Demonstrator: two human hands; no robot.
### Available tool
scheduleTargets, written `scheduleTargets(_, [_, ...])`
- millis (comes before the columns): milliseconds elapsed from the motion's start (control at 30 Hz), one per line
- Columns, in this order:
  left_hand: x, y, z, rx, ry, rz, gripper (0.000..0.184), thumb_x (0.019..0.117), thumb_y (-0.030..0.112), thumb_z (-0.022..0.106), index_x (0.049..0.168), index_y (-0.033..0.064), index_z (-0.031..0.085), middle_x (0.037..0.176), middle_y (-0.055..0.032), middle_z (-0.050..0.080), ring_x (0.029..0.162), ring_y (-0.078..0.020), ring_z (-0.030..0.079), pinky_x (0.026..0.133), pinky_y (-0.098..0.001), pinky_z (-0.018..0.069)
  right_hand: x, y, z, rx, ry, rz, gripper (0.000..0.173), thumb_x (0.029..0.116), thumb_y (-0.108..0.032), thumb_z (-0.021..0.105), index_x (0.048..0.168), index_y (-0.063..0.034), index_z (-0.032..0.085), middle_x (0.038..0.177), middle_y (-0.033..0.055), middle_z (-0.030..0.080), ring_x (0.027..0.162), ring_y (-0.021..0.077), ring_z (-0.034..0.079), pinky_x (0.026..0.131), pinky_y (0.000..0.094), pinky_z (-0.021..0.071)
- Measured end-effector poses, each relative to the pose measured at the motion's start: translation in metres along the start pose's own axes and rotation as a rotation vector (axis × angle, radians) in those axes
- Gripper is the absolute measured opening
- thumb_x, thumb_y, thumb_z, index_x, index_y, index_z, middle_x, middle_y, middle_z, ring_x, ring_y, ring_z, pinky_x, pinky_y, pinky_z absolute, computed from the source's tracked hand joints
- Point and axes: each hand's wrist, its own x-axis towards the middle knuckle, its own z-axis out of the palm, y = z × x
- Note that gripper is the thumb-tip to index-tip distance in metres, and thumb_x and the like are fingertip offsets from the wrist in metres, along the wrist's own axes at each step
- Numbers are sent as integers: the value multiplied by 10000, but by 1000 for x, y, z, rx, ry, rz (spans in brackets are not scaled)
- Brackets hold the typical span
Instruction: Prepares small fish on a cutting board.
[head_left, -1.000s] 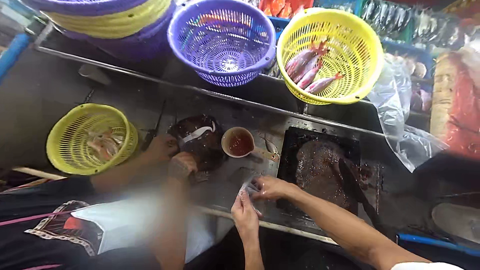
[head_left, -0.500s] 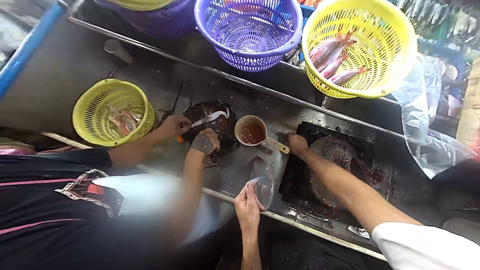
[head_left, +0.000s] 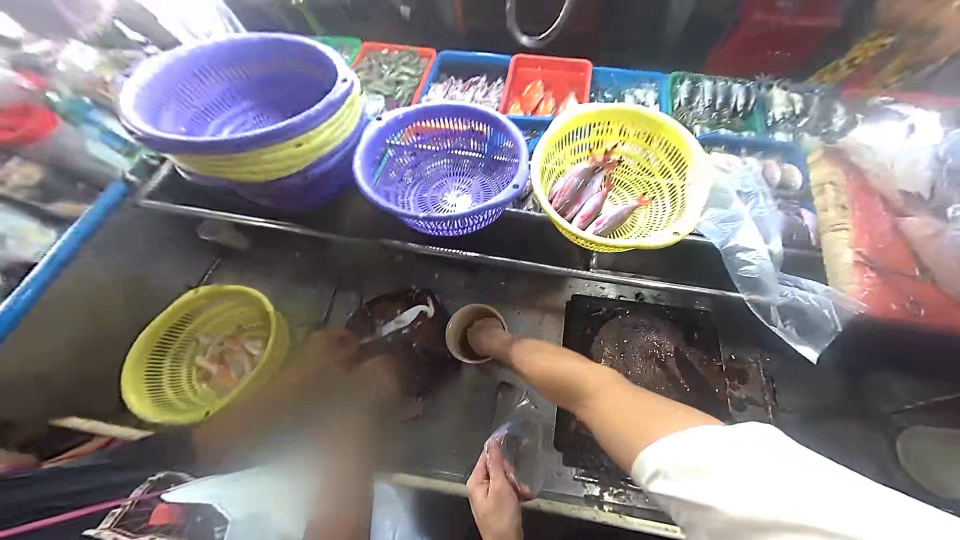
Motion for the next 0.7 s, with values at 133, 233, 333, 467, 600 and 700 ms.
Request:
scheduleTargets(133, [0,7,2,-113,46,-47,407,1125,242,369,1056,-3,687,504,1,511,362,-112,498,356,-303,496,-25,9,-16,23,59,-54,281,981,-172,626,1177,21,689,1265,248,649,1178,443,618,948,682,492])
scheduleTargets(233, [-2,12,12,-227,74,-100,408,1130,253,348,1134,1,669,525,8,508,375,-105,489,360,-295,487,-75,32,-46,289,165,-44,439,988,-329,616,1312,-32,633,1239,225,675,1146,407,650,951,675,507])
scheduleTargets(333, [2,12,30,-301,94,-142,419,1130,274,338,1047,2,645,580,-23,536,433,-124,520,412,-309,504,-146,51,-25,1001,337,-123,447,1058,-299,475,1447,-82,451,1007,154,685,795,254,687,689,449,591])
scheduleTargets(467, [1,16,48,-229,62,-112,433,1124,325,357,1140,20,664,685,-43,608,525,-143,583,492,-346,552,-211,33,57,1700,401,-272,393,1012,-129,468,1400,-74,473,1102,144,694,991,257,694,877,462,589])
scheduleTargets(600, [3,30,30,-78,10,-20,400,1125,310,345,1176,55,649,558,40,503,406,-101,497,389,-318,504,-261,86,70,1465,705,-312,159,942,-19,488,1027,-20,622,1137,118,696,1080,234,663,922,427,564])
scheduleTargets(700, [17,34,2,140,35,109,429,1126,291,354,1077,22,685,526,51,494,379,-76,471,370,-290,479,-341,179,77,887,914,-38,158,947,-126,592,1066,-84,687,1068,44,704,989,156,684,869,392,598])
